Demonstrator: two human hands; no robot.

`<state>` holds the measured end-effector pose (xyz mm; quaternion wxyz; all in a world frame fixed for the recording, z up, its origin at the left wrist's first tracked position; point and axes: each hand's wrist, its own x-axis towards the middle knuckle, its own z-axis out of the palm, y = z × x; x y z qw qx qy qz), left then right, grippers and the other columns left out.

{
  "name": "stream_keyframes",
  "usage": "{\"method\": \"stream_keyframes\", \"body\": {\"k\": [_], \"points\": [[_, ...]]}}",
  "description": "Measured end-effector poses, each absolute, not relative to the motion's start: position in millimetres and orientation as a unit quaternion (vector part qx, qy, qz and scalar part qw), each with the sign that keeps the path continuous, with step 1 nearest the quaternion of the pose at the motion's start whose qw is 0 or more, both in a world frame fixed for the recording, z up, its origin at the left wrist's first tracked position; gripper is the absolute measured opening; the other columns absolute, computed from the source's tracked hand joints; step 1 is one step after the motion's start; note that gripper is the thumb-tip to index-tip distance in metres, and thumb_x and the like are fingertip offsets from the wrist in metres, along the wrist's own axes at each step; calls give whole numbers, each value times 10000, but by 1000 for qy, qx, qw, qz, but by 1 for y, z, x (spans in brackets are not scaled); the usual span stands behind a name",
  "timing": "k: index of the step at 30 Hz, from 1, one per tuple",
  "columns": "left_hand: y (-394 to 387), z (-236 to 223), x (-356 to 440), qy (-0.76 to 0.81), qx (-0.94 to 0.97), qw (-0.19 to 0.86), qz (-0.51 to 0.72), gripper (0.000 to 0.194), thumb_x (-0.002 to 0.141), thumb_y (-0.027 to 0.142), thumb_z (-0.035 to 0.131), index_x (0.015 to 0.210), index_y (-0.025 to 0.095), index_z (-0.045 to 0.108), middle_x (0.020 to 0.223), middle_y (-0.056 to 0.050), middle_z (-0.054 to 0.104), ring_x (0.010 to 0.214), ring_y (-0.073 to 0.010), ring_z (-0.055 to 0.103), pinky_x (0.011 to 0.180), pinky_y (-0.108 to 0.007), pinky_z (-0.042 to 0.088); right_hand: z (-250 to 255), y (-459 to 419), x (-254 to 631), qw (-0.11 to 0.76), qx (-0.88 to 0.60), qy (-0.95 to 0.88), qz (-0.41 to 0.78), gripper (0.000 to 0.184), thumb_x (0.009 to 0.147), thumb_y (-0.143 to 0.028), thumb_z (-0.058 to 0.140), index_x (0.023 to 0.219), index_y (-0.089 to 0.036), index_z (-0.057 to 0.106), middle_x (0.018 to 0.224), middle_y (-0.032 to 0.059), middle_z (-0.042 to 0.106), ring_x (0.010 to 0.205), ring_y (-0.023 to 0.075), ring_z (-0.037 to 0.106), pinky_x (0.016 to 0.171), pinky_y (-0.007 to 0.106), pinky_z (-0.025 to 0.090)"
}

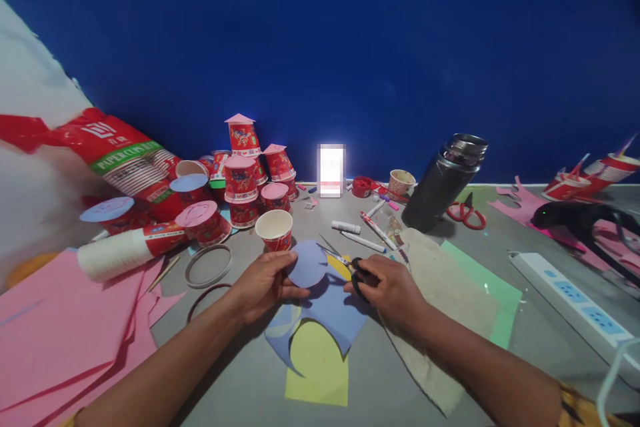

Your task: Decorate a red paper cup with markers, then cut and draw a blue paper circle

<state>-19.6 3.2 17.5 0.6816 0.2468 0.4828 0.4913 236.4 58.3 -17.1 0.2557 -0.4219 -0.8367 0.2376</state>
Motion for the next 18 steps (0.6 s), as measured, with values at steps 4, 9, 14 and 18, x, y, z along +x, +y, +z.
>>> {"method": "stream_keyframes", "body": {"k": [4,9,14,18], "points": [[3,17,-21,488,272,673,485,149,923,208,720,901,63,750,728,-147,770,593,-221,758,494,-266,642,-10,64,241,227,-443,-841,211,330,893,-291,742,633,-204,557,707,13,623,692,166,550,660,283,335],[-3,17,-20,455,327,687,462,276,818,337,848,781,84,744,607,-98,712,464,-159,649,442,-223,551,0,70,239,124,-516,-824,200,186,851,-196,734,708,-192,616,786,48,717,718,177,579,645,292,285],[-9,32,-10,424,336,695,473,343,724,399,923,723,104,747,577,-64,689,469,-109,596,467,-177,462,-2,67,235,118,-526,-820,195,145,855,-259,780,803,-186,665,849,60,735,777,200,618,662,292,320],[-10,53,9,412,328,720,452,402,656,384,966,892,95,816,838,-149,809,707,-190,729,693,-256,586,-8,65,235,136,-476,-854,162,204,861,-293,803,1016,-189,721,1087,88,732,1013,248,652,826,313,419]]}}
